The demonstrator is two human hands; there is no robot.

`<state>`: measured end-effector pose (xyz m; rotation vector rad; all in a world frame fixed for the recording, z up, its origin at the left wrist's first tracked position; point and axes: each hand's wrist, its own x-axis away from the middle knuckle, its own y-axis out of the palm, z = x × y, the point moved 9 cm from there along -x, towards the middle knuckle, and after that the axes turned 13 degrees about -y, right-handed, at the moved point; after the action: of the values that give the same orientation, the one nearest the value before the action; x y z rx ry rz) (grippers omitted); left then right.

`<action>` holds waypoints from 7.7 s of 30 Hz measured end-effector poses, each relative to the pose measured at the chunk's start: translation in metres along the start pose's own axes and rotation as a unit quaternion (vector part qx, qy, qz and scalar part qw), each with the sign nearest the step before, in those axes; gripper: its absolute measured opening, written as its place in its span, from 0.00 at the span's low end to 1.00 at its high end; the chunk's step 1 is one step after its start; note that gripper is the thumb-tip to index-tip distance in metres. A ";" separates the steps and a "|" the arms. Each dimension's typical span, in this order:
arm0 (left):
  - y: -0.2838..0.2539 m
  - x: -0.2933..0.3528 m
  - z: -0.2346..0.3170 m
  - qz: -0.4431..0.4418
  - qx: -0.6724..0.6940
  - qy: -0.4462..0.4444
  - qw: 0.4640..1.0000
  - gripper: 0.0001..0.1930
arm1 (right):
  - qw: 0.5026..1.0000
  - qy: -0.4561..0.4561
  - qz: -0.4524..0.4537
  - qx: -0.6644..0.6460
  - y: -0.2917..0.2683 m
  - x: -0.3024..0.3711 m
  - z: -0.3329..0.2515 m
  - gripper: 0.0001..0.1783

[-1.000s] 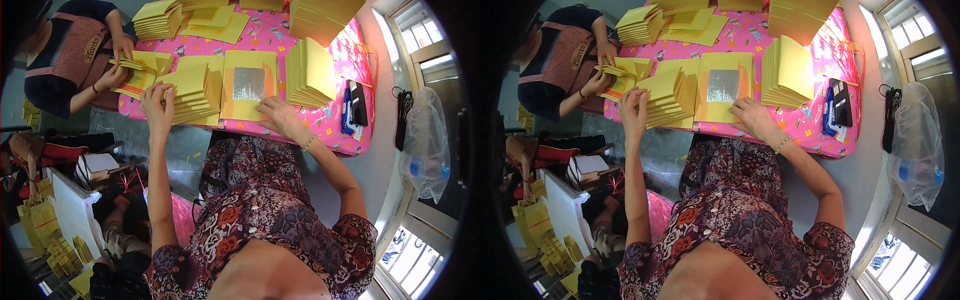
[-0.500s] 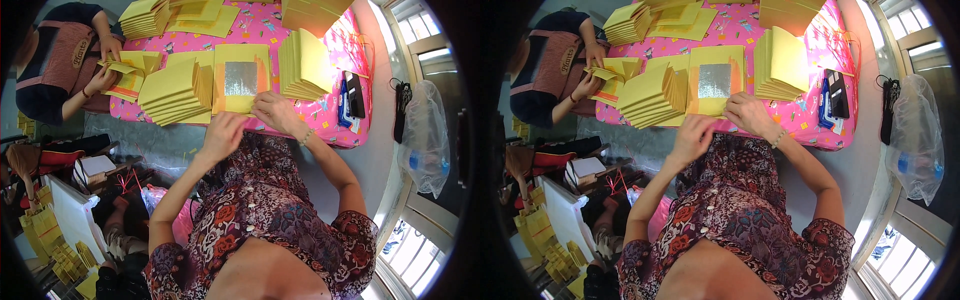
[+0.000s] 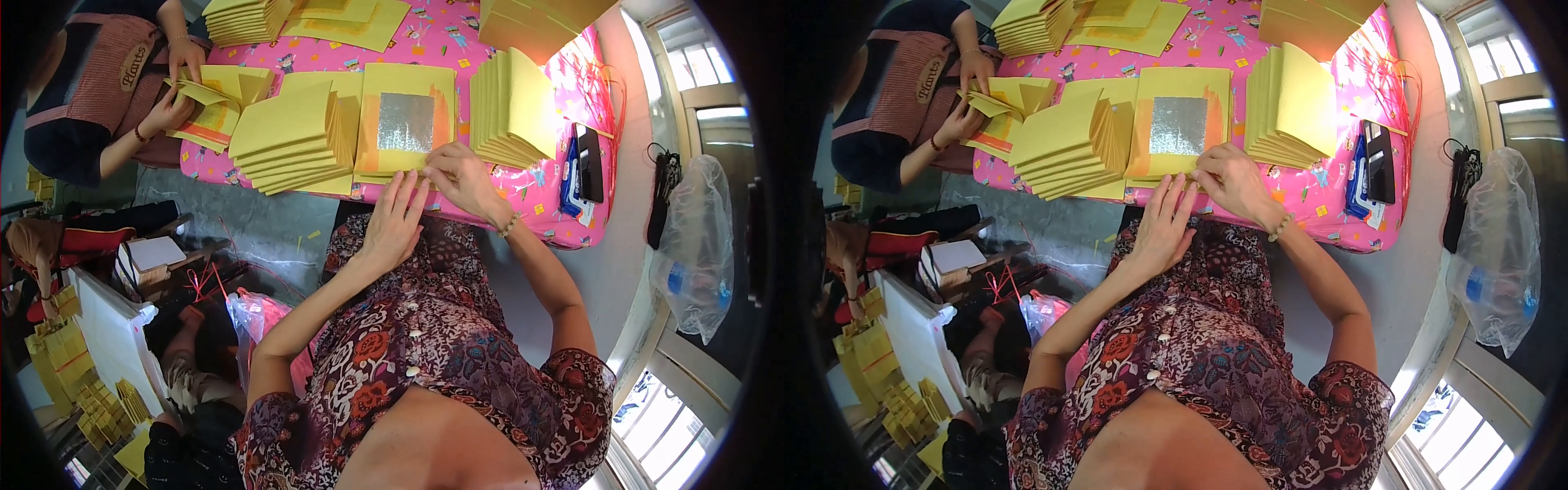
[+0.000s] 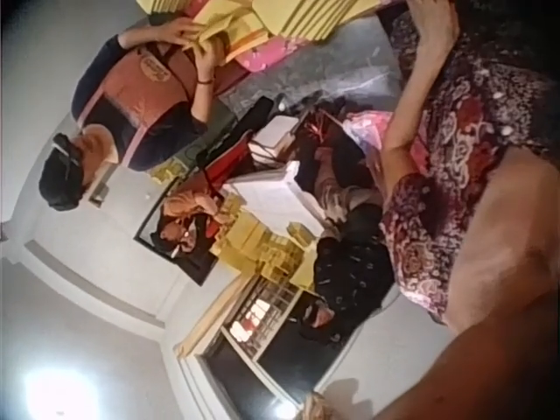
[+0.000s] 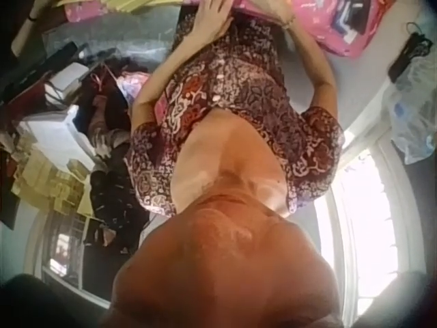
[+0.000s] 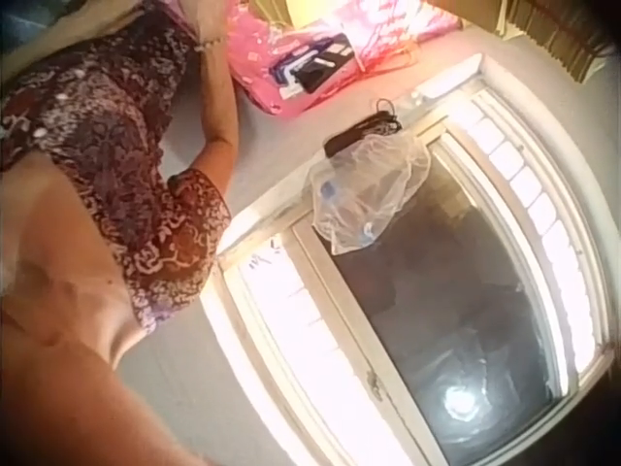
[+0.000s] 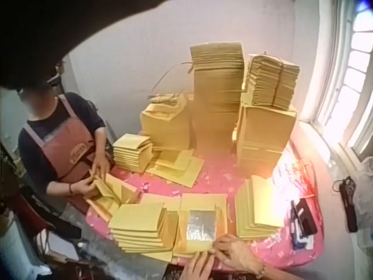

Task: Organizing, stacking, and bundling yellow joss paper at a workstation.

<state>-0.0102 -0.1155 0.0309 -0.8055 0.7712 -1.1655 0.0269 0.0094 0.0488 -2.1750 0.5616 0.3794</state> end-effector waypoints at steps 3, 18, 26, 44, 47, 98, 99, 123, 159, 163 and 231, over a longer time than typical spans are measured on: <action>0.002 0.000 0.000 -0.005 0.001 -0.001 1.000 0.44 | 1.000 0.009 -0.005 0.004 0.000 -0.001 0.001 0.07; -0.008 -0.007 0.001 0.022 0.014 0.007 1.000 0.44 | 0.997 0.072 0.006 0.022 -0.004 -0.004 0.002 0.07; -0.035 -0.042 -0.012 0.121 0.026 -0.006 0.992 0.40 | 0.989 0.099 0.055 0.099 -0.035 -0.040 0.016 0.10; -0.015 -0.126 -0.036 0.098 -0.078 -0.037 0.991 0.44 | 0.933 0.183 -0.242 0.196 -0.032 -0.124 0.126 0.16; -0.007 -0.135 -0.043 0.089 -0.071 -0.043 0.993 0.42 | 0.910 0.197 -0.271 0.244 -0.016 -0.124 0.152 0.16; 0.015 -0.156 -0.064 0.042 -0.064 -0.099 0.992 0.39 | 0.925 0.117 -0.302 0.201 0.028 -0.160 0.179 0.14; 0.015 -0.156 -0.064 0.040 -0.063 -0.100 0.992 0.39 | 0.924 0.120 -0.296 0.210 0.028 -0.160 0.180 0.14; 0.026 -0.158 -0.071 0.005 -0.077 -0.106 0.991 0.44 | 0.911 0.121 -0.292 0.265 0.028 -0.162 0.173 0.14; 0.003 -0.120 -0.068 -0.020 -0.072 -0.119 0.990 0.51 | 0.918 0.072 -0.221 0.322 0.025 -0.042 0.051 0.12; 0.009 -0.110 -0.078 0.000 -0.066 -0.149 0.987 0.49 | 0.902 0.068 -0.250 0.346 0.030 -0.041 0.050 0.14; -0.205 -0.074 -0.140 0.272 0.584 -0.210 0.735 0.30 | 0.930 -0.269 0.120 0.218 -0.044 -0.149 -0.086 0.16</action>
<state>-0.2426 -0.1037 0.1446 0.2529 -0.2016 -0.6561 -0.0708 0.0043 0.1966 -1.4897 0.5355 0.8624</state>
